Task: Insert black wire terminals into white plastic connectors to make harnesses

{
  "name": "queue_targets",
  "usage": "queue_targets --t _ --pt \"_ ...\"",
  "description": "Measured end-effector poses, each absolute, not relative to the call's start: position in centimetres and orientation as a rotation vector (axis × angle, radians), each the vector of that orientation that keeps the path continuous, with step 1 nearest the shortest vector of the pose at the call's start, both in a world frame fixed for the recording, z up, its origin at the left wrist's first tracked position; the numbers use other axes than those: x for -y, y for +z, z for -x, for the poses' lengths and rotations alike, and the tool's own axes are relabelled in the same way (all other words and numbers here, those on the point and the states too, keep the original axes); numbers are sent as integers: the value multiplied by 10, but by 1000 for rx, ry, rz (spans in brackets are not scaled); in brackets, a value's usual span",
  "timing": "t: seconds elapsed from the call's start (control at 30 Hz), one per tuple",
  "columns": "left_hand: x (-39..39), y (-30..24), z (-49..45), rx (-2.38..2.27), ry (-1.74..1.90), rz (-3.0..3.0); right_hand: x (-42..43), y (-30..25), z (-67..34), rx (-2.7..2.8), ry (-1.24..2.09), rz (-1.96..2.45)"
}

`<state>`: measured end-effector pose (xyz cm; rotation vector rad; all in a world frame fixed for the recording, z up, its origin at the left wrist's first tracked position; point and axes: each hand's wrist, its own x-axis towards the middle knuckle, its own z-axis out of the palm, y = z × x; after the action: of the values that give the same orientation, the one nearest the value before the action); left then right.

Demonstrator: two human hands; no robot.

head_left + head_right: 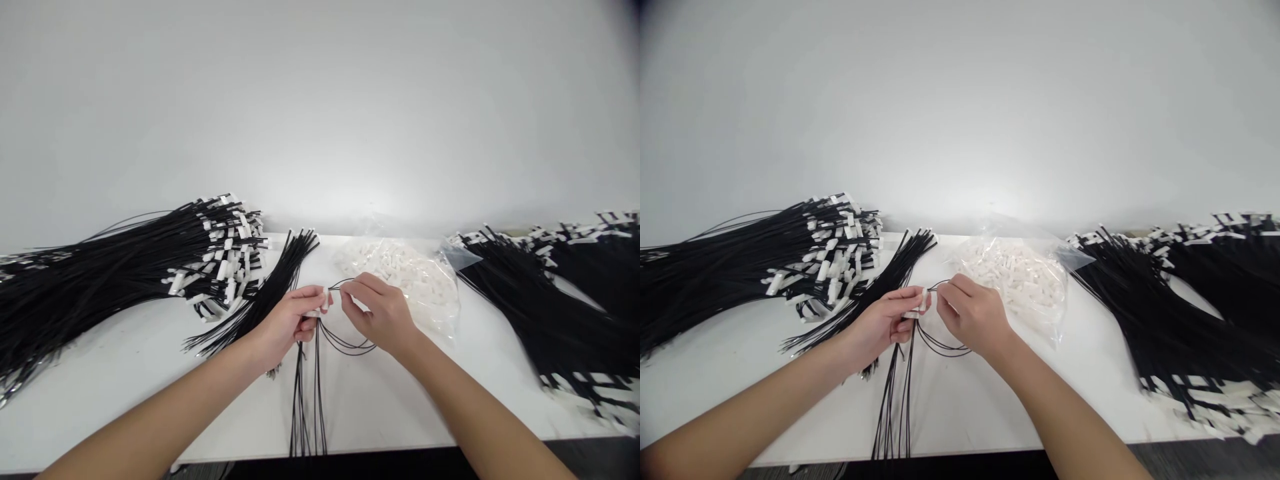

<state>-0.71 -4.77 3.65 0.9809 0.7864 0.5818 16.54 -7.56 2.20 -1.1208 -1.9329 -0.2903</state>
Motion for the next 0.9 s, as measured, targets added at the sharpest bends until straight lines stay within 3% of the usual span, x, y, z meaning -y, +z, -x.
queue_targets --t 0.57,0.9 --pt "49 36 7 -773 598 -877 74 21 -165 1927 -397 1209" --pt "40 34 12 -770 734 -786 79 26 -159 2242 -513 842"
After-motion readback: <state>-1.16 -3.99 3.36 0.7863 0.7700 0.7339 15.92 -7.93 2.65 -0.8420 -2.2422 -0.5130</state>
